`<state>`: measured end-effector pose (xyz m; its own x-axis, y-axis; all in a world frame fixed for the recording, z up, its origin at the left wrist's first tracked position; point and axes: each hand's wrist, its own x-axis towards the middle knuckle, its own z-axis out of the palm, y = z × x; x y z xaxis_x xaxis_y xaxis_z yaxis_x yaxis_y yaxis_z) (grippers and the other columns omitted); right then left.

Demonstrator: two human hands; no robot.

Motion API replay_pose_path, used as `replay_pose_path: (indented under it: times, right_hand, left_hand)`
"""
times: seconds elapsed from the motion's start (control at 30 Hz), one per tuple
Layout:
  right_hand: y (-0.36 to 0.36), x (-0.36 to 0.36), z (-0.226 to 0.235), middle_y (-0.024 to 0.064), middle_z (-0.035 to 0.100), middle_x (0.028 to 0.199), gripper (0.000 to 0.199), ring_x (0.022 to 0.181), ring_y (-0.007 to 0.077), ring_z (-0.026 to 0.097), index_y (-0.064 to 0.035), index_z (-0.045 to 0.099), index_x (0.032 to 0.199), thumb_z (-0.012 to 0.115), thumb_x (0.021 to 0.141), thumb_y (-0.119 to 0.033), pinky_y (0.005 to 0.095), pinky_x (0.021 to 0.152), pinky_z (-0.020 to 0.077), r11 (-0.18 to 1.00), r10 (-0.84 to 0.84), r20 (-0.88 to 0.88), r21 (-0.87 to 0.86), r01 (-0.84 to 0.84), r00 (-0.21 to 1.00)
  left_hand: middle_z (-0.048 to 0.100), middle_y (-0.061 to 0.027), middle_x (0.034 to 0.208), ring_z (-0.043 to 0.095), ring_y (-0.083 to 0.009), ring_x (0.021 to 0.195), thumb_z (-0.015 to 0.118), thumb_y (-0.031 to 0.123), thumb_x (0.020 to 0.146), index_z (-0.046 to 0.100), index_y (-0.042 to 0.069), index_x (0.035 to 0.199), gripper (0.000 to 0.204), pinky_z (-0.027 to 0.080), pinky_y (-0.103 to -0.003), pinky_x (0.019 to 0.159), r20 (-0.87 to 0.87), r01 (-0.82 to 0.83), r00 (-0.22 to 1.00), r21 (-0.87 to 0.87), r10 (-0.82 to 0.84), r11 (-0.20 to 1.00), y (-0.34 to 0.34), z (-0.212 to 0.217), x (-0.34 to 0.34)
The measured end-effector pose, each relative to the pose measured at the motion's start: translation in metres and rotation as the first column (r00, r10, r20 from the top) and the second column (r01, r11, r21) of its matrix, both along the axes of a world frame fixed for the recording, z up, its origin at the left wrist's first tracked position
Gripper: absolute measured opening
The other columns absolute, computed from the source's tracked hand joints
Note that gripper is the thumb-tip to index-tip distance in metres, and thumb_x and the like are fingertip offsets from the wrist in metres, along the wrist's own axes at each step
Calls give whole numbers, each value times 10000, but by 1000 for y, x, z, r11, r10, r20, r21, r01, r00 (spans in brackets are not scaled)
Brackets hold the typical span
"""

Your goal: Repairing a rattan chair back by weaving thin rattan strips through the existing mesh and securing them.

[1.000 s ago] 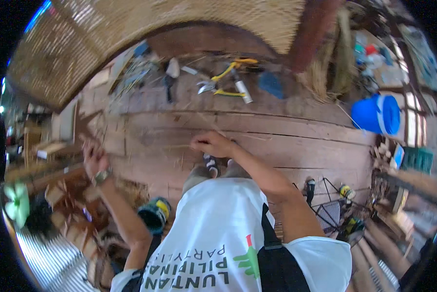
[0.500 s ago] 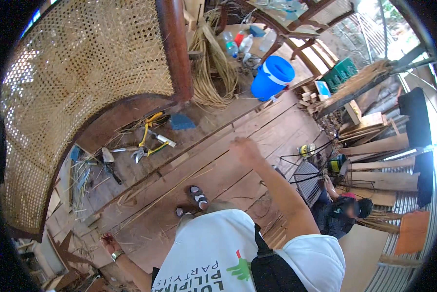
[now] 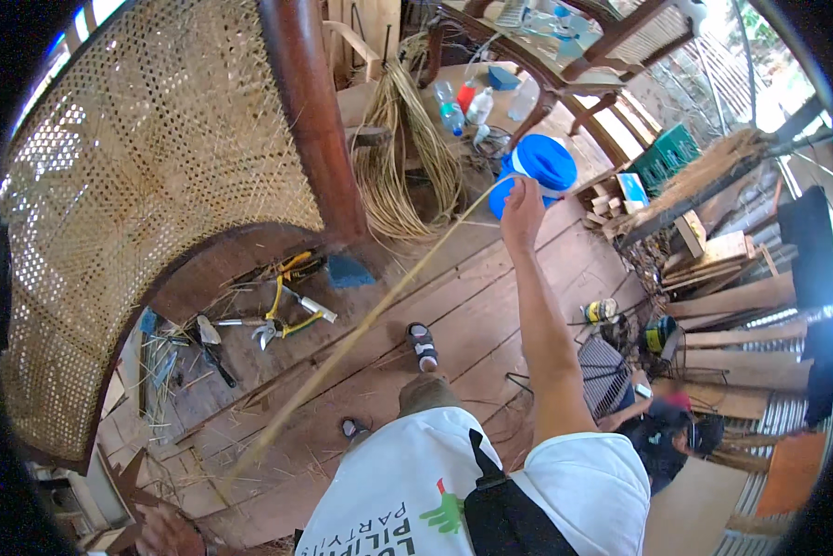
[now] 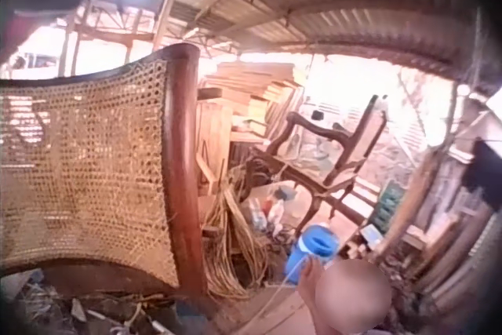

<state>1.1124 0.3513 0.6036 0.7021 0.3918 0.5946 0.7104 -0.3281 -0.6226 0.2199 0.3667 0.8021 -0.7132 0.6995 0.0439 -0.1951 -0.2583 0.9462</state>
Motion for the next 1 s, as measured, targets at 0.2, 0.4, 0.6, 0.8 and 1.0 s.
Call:
replay_pose_path:
  times: [0.2,0.4,0.6,0.8,1.0]
  right_hand:
    - [149,220,-110,252,868,1174,275,1098,479,847,-62,805,1391,704,1147,-138,596,988,682,881,-112,-199,-474,5,974]
    - [228,257,-217,300,833,1398,246,1300,566,805,-61,784,1338,720,1130,-175,677,1074,653,696,-198,-187,-718,3,962]
    - [225,266,-245,300,726,1502,353,1305,565,751,-31,731,1471,758,1161,-197,668,1069,624,799,-56,-147,-599,-44,988]
    - [177,159,-148,303,675,1513,534,1321,539,707,24,665,1584,829,1154,-248,619,1154,591,895,303,-149,-294,-335,941]
    - [181,25,-60,300,723,1467,788,1355,466,716,23,665,1638,942,1091,-472,569,1172,595,799,441,-335,-275,-535,832]
  left_hand:
    - [808,-32,1267,753,-200,1137,728,349,1281,746,116,1533,343,615,-404,1012,171,347,931,-149,-322,926,59,-82,92]
    - [810,-73,1264,741,-201,1110,713,405,1296,766,105,1507,371,608,-362,958,347,631,772,-310,-533,712,-15,-108,267]
    - [881,-127,1292,808,-201,1086,769,317,1273,773,46,1492,349,659,-374,966,573,801,594,-480,-565,356,7,-191,472]
    - [909,-92,1253,828,-175,1086,796,380,1260,809,35,1452,395,664,-348,988,459,784,463,-611,-759,109,56,-211,584]
    - [901,-74,1251,815,-143,1108,794,397,1262,805,36,1472,418,664,-336,1000,375,806,345,-587,-861,68,100,-230,646]
